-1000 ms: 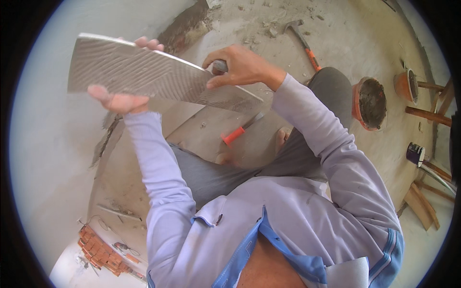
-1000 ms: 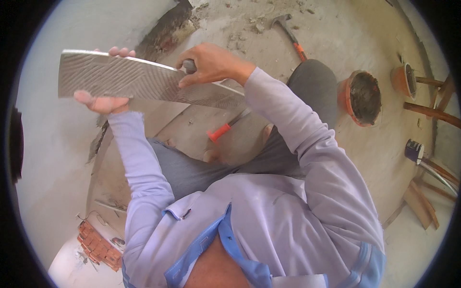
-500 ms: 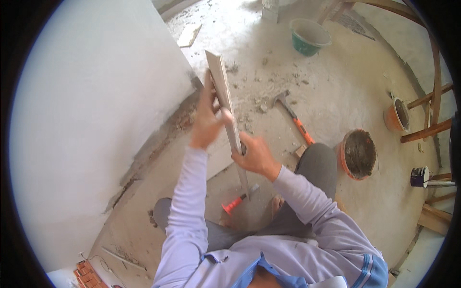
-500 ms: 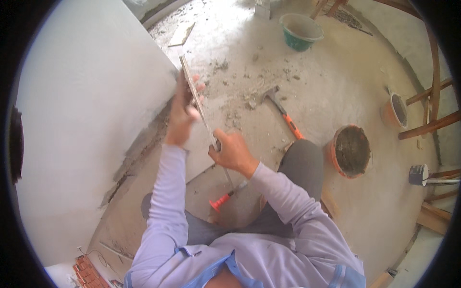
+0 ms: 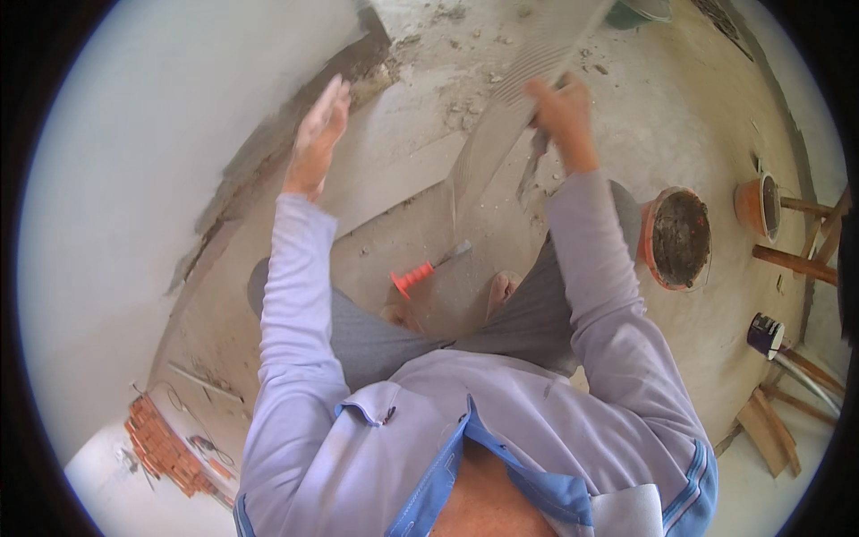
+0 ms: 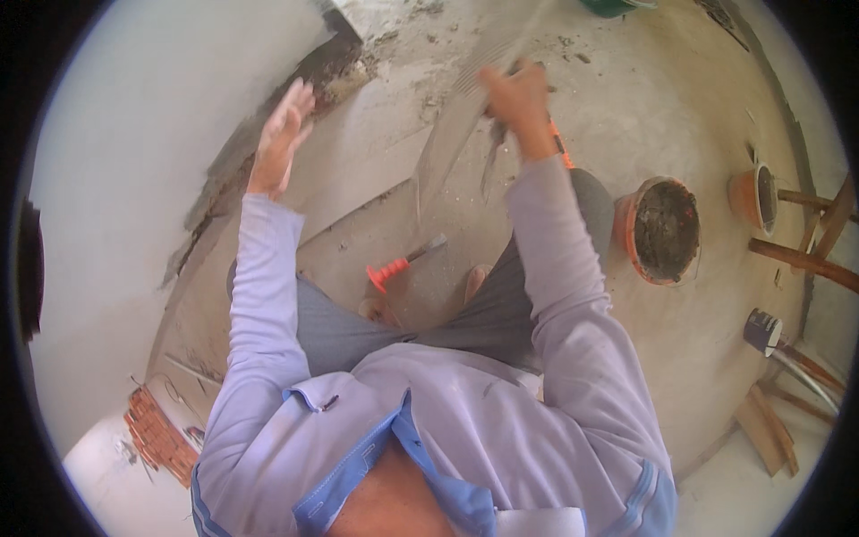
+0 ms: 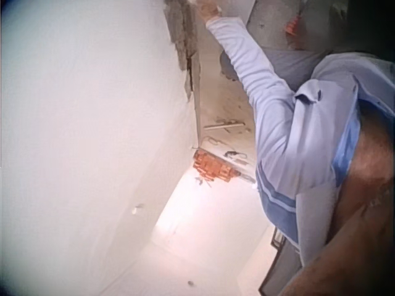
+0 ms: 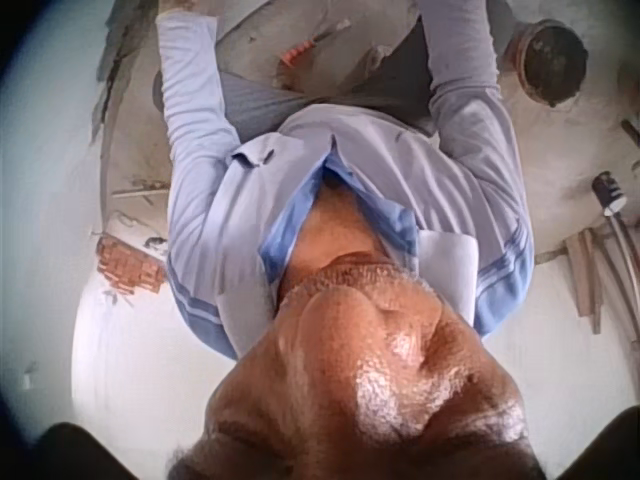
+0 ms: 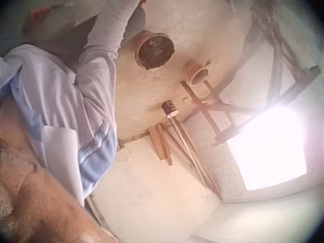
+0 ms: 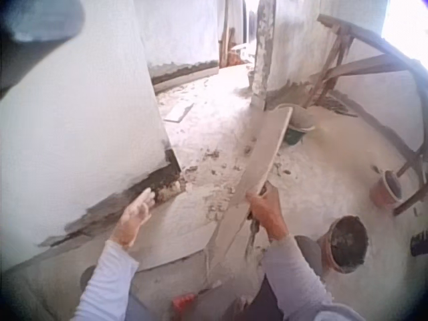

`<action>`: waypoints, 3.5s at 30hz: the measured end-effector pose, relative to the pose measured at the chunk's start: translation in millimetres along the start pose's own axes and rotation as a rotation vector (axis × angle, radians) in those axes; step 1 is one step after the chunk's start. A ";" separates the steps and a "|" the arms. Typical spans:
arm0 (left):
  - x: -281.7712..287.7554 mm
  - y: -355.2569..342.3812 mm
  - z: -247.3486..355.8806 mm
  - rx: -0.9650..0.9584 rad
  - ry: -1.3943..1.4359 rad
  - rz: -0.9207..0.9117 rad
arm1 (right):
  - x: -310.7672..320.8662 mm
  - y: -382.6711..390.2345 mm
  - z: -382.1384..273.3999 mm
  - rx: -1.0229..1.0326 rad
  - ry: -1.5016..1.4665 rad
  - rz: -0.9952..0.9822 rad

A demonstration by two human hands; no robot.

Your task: The person kneels on the floor and uses a notched trowel to spread adhesive on the wall and the back of a tile. They then press the tile onto the wall and adjust its position. The person repeats this process with another tile, ensuring proper alignment and adhesion.

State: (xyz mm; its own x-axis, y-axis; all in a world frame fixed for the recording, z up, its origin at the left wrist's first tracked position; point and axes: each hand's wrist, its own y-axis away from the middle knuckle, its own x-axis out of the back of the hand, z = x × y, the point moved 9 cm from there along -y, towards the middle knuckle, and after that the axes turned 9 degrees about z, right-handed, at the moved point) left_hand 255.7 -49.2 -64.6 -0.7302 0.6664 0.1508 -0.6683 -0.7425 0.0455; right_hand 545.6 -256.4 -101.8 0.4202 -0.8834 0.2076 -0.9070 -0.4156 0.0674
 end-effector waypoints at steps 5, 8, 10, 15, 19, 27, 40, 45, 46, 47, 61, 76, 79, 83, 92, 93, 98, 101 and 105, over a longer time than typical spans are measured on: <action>53.6 96.2 -85.9 0.410 0.080 -0.028 | 55.4 -48.0 33.4 -0.286 -0.251 0.217; 50.9 96.2 -59.3 0.161 0.206 -0.013 | 52.2 -51.2 49.2 -0.455 -0.460 0.206; 41.6 74.2 -28.3 0.000 0.208 0.058 | 48.9 -49.9 50.8 -0.464 -0.510 0.244; 1.4 19.5 75.2 -0.361 0.282 0.256 | 26.4 -37.0 53.5 -0.509 -0.581 0.220; -18.2 19.4 142.9 -0.545 0.491 0.361 | -5.2 -26.3 60.7 -0.557 -0.713 0.026; -18.6 43.1 187.3 -0.436 0.628 0.374 | -70.7 -2.9 89.6 -0.894 -0.998 -0.274; 45.7 67.7 55.5 -0.448 0.489 0.567 | -132.0 126.8 29.0 -0.822 -0.851 -0.137; 28.9 75.6 -27.4 -0.172 0.604 0.719 | -165.5 186.4 3.0 -0.922 -0.817 -0.213; 33.7 77.7 -33.8 -0.172 0.651 0.785 | -165.4 187.1 -1.5 -0.860 -0.771 -0.200; 40.9 79.9 -45.6 -0.081 0.709 0.873 | -170.8 189.2 -8.3 -0.808 -0.752 -0.253; 142.5 116.6 -95.4 0.302 1.221 1.247 | -72.4 119.6 -35.6 -0.277 -0.524 -0.224; 143.0 120.2 -102.3 0.340 1.411 1.155 | -5.9 151.4 -371.9 1.046 -0.871 -0.374; 133.9 124.7 -97.2 0.361 1.408 1.174 | -36.3 166.9 -357.0 1.302 -0.645 -0.022; 129.0 130.7 -96.3 0.380 1.386 1.180 | -43.1 140.1 -328.9 1.067 -0.629 0.127; 143.6 110.3 -113.0 0.269 1.271 0.972 | -153.4 230.7 -304.8 1.564 -0.399 -0.065; 140.5 119.8 -122.9 0.375 1.372 1.070 | -162.3 199.8 -300.4 1.505 -0.415 -0.055; 143.0 141.6 -111.5 0.416 1.476 1.083 | -101.9 145.9 -275.0 1.669 -0.292 0.570; 147.1 139.9 -102.0 0.369 1.500 1.115 | -87.1 108.7 -276.4 0.959 -0.562 -0.063; 150.3 131.5 -91.8 0.336 1.525 1.156 | -73.0 175.8 -299.3 1.068 -0.421 -0.004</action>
State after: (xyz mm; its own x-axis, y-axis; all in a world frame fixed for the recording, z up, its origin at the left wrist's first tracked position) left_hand 45.0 -40.5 -126.6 -0.3420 -0.7242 -0.5987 0.0647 -0.6538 0.7539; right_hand 347.5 -200.1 187.0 0.5812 -0.8004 -0.1467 -0.5046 -0.2131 -0.8367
